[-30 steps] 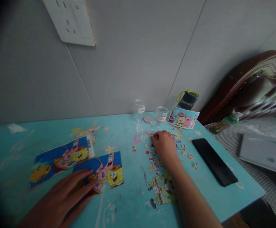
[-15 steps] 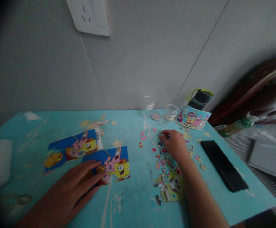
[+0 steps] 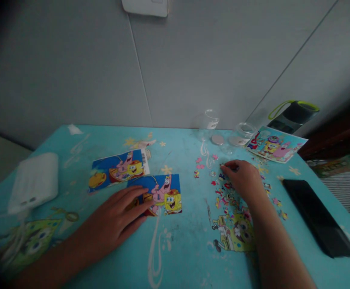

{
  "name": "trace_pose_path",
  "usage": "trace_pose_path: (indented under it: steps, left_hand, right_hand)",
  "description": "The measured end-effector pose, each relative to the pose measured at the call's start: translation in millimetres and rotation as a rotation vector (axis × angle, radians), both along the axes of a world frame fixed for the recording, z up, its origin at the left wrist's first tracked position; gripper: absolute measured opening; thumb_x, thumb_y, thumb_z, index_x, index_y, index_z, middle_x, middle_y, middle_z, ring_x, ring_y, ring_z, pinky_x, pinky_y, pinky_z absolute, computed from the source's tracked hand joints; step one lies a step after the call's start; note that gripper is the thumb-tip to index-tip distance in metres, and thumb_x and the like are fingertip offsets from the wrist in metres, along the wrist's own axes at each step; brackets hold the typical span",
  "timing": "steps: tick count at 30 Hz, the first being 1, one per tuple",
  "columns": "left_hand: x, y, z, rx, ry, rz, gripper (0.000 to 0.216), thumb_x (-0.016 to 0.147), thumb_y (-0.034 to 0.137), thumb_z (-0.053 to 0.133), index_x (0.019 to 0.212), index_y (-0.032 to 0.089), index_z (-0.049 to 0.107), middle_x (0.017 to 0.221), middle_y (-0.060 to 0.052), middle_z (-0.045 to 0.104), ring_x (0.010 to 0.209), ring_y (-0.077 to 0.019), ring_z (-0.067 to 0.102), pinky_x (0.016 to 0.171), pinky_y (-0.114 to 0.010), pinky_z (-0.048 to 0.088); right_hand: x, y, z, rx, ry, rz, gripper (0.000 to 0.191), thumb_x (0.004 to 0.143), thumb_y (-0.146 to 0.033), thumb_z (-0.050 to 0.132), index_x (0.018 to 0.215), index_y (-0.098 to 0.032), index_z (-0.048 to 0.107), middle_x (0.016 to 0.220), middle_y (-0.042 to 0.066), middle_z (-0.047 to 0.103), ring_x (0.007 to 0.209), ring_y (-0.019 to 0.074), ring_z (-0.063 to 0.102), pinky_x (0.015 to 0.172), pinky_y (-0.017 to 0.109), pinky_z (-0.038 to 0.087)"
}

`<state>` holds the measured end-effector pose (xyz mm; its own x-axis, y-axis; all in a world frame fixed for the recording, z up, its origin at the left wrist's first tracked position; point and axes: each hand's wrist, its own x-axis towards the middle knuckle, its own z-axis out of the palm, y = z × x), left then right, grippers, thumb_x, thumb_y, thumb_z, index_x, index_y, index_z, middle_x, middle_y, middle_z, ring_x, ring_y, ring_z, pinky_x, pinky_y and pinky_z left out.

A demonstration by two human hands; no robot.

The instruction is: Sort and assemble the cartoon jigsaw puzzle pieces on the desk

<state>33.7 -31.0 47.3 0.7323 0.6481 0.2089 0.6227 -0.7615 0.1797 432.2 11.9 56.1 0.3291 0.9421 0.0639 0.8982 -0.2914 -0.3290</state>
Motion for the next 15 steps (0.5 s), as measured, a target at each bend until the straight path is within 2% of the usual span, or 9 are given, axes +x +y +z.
trace_pose_path:
  steps: [4,10,15]
  left_hand:
    - [1,0,-0.9,0.013,-0.029,-0.002,0.033,0.099,0.027,0.053,0.130,0.023,0.061,0.135,-0.013,0.055,0.124,-0.0292,0.053,0.102,-0.053,0.052]
    - [2,0,-0.1,0.019,-0.051,-0.003,0.032,0.098,0.026,0.054,0.128,0.023,0.063,0.134,-0.013,0.056,0.123,-0.0296,0.054,0.101,-0.053,0.053]
    - [2,-1,0.7,0.002,-0.062,0.011,0.030,0.098,0.028,0.055,0.127,0.023,0.064,0.133,-0.013,0.056,0.124,-0.0296,0.053,0.103,-0.053,0.051]
  right_hand:
    - [0,1,0.1,-0.026,0.041,-0.003,0.035,0.080,-0.050,0.065,0.091,-0.018,0.077,0.079,0.008,0.074,0.070,0.0228,0.066,0.066,0.035,0.046]
    - [-1,0,4.7,0.019,0.058,-0.028,0.035,0.078,-0.052,0.068,0.088,-0.019,0.077,0.074,0.006,0.073,0.065,0.0219,0.065,0.061,0.035,0.044]
    - [-25,-9,17.2,0.085,0.271,0.064,0.033,0.080,-0.050,0.070,0.090,-0.020,0.077,0.078,0.005,0.075,0.066,0.0198,0.067,0.062,0.032,0.048]
